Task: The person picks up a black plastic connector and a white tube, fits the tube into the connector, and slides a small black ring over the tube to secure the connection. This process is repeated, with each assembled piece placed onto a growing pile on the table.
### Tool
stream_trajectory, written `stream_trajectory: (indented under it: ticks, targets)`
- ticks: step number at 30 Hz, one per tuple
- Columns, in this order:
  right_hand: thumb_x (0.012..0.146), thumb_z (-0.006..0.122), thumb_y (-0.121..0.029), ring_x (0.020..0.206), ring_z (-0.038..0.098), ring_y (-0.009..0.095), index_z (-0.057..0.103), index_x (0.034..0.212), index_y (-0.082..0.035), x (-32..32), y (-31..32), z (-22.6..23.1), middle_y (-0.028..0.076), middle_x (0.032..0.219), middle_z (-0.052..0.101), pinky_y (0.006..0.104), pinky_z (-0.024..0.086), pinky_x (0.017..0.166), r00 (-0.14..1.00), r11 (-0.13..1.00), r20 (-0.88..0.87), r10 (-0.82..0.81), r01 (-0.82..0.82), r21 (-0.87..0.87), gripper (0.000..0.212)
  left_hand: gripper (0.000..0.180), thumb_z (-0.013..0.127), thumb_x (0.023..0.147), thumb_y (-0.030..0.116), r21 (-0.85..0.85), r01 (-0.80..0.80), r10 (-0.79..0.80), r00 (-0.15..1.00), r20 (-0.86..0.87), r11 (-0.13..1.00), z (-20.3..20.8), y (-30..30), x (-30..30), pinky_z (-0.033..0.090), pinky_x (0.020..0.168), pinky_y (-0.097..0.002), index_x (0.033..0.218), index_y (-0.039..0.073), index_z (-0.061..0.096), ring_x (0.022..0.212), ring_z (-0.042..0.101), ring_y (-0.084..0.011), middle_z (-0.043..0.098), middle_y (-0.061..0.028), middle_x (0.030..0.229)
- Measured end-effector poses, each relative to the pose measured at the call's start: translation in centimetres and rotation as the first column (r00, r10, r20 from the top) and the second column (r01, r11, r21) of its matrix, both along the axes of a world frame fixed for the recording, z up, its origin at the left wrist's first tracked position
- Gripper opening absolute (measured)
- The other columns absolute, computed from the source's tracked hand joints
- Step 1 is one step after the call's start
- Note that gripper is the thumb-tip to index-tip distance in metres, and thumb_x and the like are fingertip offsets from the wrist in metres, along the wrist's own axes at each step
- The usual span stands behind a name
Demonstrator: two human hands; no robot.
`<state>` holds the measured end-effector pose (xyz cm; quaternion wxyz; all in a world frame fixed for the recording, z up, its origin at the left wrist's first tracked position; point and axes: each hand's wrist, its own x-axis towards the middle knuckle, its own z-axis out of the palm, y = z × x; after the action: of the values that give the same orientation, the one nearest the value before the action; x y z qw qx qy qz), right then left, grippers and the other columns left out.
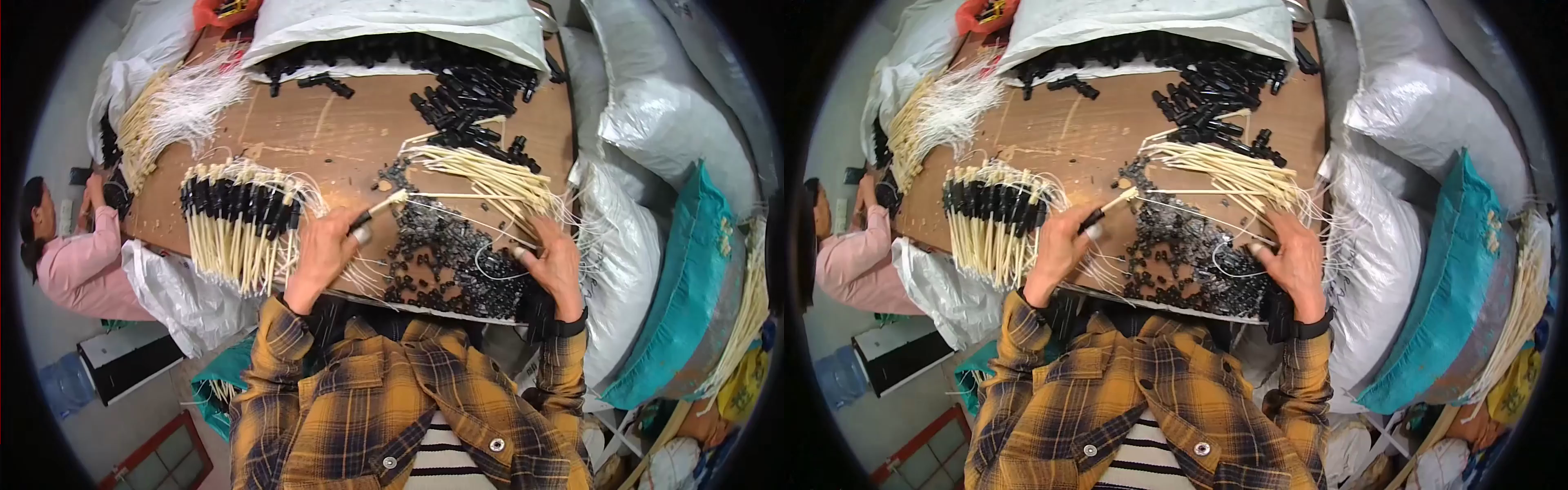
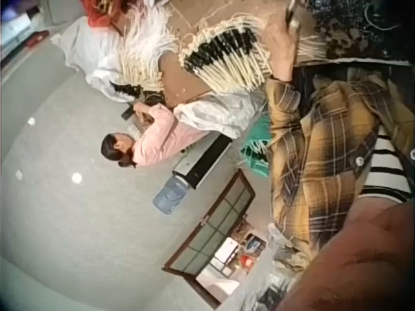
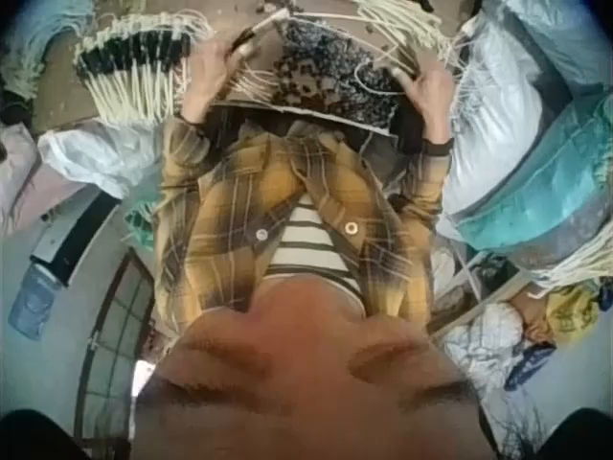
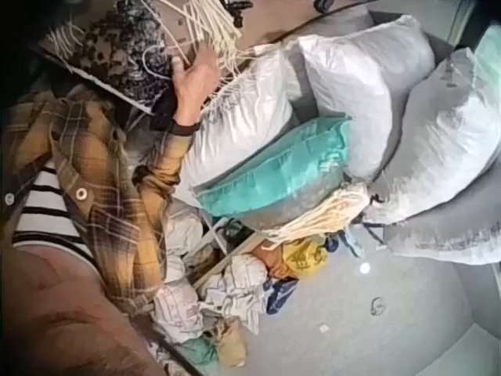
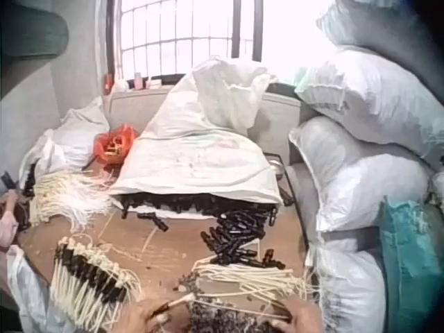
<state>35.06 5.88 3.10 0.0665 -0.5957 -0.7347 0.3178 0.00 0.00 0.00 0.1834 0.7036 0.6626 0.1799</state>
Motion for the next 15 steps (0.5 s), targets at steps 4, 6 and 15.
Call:
stream_trajectory:
  ticks: [4,6,15]
  targets:
    - [0.067,0.077,-0.028,0.108,0.058,0.023,0.044,0.14,-0.007,-5.9,-1.7,1.5,0.009,0.128,0.056,0.0372,0.042,0.098,0.809,0.987,-0.588,-0.009,0.102,0.126,0.083,0.045,0.071,0.078,0.009,0.086,0.254,-0.265,0.852,0.452,0.963,1.8,0.3,4.6,0.05,0.065,-0.0377,0.12,0.016,0.059,0.071,0.06,-0.0301,0.061,-0.0129,0.085]
    - [0.079,0.072,-0.032,0.084,0.058,0.011,0.055,0.127,-0.007,-7.5,-2.1,-0.2,0.008,0.117,0.059,0.0251,0.048,0.076,0.749,0.994,-0.663,-0.012,-0.061,-0.086,0.057,0.036,0.067,0.081,0.007,0.273,0.283,-0.379,0.824,0.422,0.919,1.4,0.7,6.0,0.049,0.06,-0.037,0.115,0.015,0.061,0.065,0.061,-0.0287,0.061,-0.0124,0.076]
    - [0.084,0.07,-0.023,0.067,0.063,0.014,0.066,0.103,-0.009,-9.5,-2.7,-0.2,0.008,0.082,0.066,0.0236,0.048,0.057,0.771,0.946,-0.551,0.32,-0.229,0.228,0.024,0.013,0.055,0.091,0.004,-0.476,-0.034,0.457,0.347,0.819,0.879,-0.1,0.7,3.7,0.041,0.049,-0.0214,0.1,0.003,0.064,0.056,0.057,-0.0083,0.066,-0.0047,0.074]
